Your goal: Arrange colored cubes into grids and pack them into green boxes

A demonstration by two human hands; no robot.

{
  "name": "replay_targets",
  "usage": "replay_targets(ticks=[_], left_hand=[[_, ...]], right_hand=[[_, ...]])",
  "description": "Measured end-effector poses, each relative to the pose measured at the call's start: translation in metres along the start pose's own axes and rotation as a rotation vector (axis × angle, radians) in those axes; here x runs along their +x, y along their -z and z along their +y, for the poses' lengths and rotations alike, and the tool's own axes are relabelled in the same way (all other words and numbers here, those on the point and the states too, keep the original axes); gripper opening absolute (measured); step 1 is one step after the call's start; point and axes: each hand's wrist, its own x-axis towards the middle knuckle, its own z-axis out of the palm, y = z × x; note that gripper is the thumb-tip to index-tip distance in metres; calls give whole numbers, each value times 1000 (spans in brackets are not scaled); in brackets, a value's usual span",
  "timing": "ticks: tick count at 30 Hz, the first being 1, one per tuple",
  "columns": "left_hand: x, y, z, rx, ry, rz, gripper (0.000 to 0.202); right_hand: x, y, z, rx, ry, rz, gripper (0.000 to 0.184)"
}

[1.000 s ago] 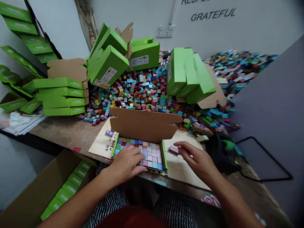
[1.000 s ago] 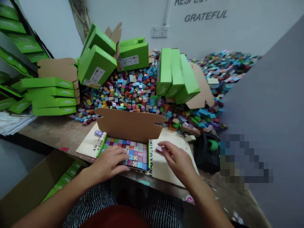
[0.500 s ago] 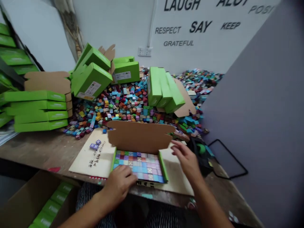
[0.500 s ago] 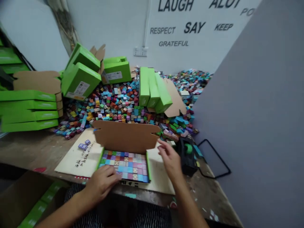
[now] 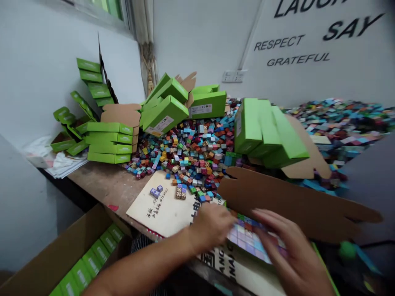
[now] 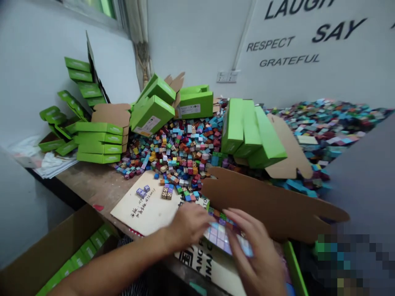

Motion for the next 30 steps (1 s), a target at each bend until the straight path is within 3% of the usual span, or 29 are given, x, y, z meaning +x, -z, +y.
replay_targets(ticks=[2,5,6,10,13,16,19,26,30], left_hand=[[-4,30,-44,35,255,116,19],[1,63,-114,67,633,110,39],[6,68,-135,66,684,107,47],[27,62,-197,27,759,72,51],[37,45,-215,10,766,71,52],[32,35,-209,-14,702,64,45],[12,33,-188,-42,600,16,36],[-70,32,-113,-48,474,-111,50],[-113,35,-68,27,437,-131,69]], right_hand=[[36,-35,-18,92,57,-74,29],[94,-91,-33,34,4,-364,46],[112,-107,-34,-66,-58,-405,53],[163,-153,-22,-407,-374,-354,53],[174,-170,-6,-453,-389,-268,52],[164,-176,-1,-426,-251,-195,45],[140,-177,-9,-379,-195,-208,37],[44,-186,-24,-287,-75,-170,38],[-8,-169,-25,-170,-29,-182,48]])
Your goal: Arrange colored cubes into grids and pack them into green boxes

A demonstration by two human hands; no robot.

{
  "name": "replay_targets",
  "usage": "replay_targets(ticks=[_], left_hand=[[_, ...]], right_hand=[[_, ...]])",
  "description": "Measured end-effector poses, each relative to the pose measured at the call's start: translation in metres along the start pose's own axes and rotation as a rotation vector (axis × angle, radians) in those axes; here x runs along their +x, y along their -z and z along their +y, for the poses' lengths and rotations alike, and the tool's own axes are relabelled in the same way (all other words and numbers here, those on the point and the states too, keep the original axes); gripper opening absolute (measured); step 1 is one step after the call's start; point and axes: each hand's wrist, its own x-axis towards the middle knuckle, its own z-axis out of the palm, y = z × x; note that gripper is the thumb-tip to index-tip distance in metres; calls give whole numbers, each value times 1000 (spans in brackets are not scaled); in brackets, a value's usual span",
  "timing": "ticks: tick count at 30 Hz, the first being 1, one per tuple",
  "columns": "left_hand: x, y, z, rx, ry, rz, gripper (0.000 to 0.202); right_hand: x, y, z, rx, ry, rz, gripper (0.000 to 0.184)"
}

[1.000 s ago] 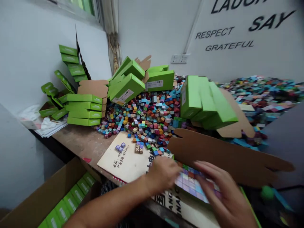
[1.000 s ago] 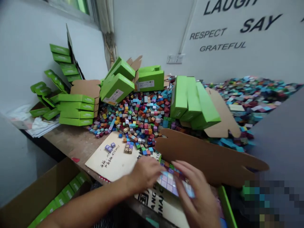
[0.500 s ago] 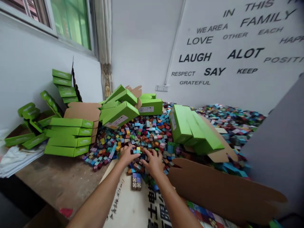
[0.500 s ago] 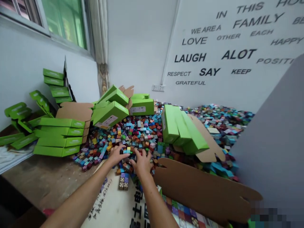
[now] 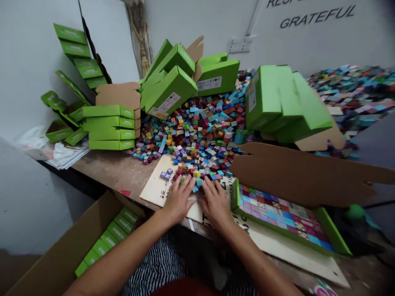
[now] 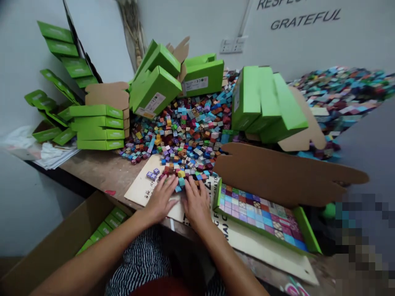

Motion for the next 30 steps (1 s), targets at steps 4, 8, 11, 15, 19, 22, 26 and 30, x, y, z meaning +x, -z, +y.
replay_targets(ticks=[4,8,11,15,19,22,26,30], left_hand=[[-27,5,7,-13,5,62,52],[-18,4,8,-49,73,94,69],[-2,-4,12,-21,131,24,77],[4,-8,10,-58,124,21,66],[-7,4,-3,-137,57,81,68],[-8,13,-13,-173,23,96,64],[3,17,-11,-76,-65,-11,48],[4,14,6,71,-48,-24,34]], right_hand=[[-17,24,8,270,-31,-7,41],[3,19,7,297,-156,64,47],[26,-3,1,187,-153,42,45],[43,-9,1,283,-36,-69,39],[30,24,11,432,-97,-62,40],[11,43,15,422,-138,-118,42],[1,40,12,264,39,-296,54],[11,30,10,217,57,-300,52]])
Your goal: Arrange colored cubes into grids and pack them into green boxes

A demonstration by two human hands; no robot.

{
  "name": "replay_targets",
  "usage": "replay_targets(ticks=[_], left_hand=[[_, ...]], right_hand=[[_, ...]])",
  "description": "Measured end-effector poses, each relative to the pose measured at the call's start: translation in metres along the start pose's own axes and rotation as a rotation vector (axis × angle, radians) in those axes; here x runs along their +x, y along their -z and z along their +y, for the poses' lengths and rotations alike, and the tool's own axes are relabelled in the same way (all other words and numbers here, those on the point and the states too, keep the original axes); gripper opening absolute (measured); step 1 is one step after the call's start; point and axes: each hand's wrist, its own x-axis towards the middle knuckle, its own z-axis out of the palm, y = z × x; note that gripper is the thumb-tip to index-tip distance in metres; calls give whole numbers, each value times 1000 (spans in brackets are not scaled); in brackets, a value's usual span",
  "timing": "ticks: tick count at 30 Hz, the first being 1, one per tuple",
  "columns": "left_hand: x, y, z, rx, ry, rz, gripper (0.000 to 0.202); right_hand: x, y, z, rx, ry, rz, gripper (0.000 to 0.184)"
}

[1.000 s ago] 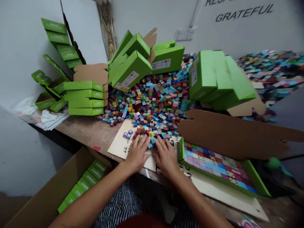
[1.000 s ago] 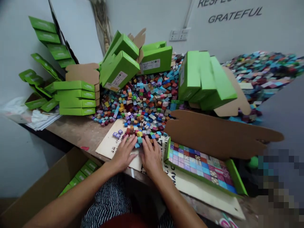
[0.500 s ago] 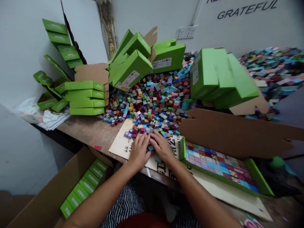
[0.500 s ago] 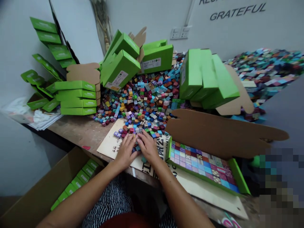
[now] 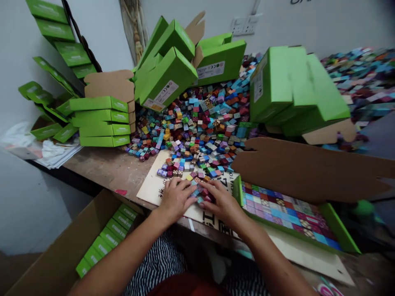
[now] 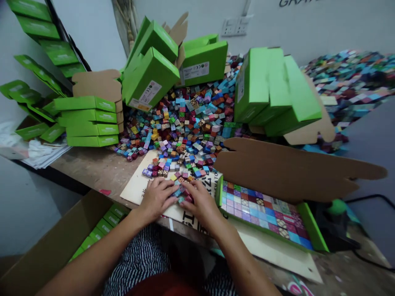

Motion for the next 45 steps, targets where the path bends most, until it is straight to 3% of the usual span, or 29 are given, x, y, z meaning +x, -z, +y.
replay_targets(ticks=[4,7,13,16,22,27,31,35,37,41,45], left_hand=[[-10,-4,11,68,71,29,41],[-8,-5,7,66,87,32,46],[17,-4,-13,1,131,-39,64],[18,-5,-13,-42,78,-81,57],[-13,-17,17,13,18,13,59],[-20,-28,33,-6,185,21,67],[-19,-19,27,-147,231,-3,68],[-27,1,3,-338,54,-194,95],[-31,6,-10,-350,-48,-250,91],[-31,2,-19,-307,-85,-203,79],[-30,-7,-5,-232,30,-139,75]], right_hand=[[-3,-5,-1,-130,32,75,50],[-6,-17,1,-260,-44,159,50],[14,-40,14,-155,-119,239,56],[14,-37,16,-93,-57,269,47],[-3,-22,3,160,-65,227,42],[14,-18,-4,224,-124,233,41],[17,-10,-2,328,-133,201,43],[-10,-2,3,213,-116,146,59],[-25,-4,6,111,-53,52,76],[-33,-12,11,52,-23,49,62],[-28,-15,12,59,-16,104,60]])
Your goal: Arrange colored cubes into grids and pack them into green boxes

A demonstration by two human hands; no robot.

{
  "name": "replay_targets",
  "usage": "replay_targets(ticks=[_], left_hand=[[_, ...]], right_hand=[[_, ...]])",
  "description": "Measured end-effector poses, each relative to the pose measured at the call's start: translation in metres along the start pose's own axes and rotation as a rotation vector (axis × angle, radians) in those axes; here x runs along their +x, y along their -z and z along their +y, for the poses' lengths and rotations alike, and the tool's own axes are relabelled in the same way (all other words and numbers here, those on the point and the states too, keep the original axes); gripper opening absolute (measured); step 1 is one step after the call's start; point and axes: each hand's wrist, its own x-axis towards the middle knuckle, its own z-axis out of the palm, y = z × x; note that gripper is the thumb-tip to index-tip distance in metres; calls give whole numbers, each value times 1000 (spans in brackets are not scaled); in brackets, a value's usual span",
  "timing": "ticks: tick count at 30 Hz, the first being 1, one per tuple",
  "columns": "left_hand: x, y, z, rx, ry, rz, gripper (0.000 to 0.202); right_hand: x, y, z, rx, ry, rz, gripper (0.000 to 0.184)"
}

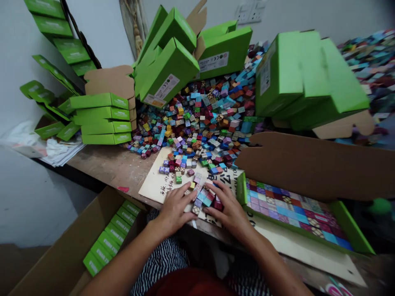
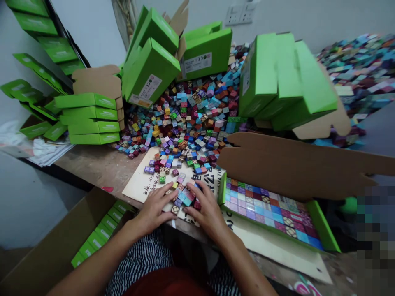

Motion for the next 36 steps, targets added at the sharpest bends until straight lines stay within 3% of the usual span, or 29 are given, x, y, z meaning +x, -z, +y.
replay_targets(ticks=[5,9,12,17,22,25,27,30,33,36], left_hand=[[-1,-16,25,56,88,51,78],[-4,-28,36,40,139,152,69],[-3,-25,35,-19,177,182,75],[6,-8,19,-114,125,91,89],[9,-9,15,-8,92,76,76],[7,-12,18,8,90,103,70],[6,-11,17,-9,83,112,72],[8,-7,13,-47,55,98,75],[10,-8,11,-60,18,84,71],[10,-11,13,-51,5,76,67]], right_hand=[[1,-11,-2,-68,61,-12,66],[4,-11,-5,17,95,-88,79],[9,2,-8,204,16,-133,77],[16,7,-23,577,-287,47,61],[18,-10,-36,553,-286,90,64],[17,-6,-32,595,-347,124,62],[19,0,-27,542,-341,168,55],[31,10,-20,308,-192,218,38],[52,10,-18,62,-47,142,28],[72,4,-17,-161,-15,8,23]])
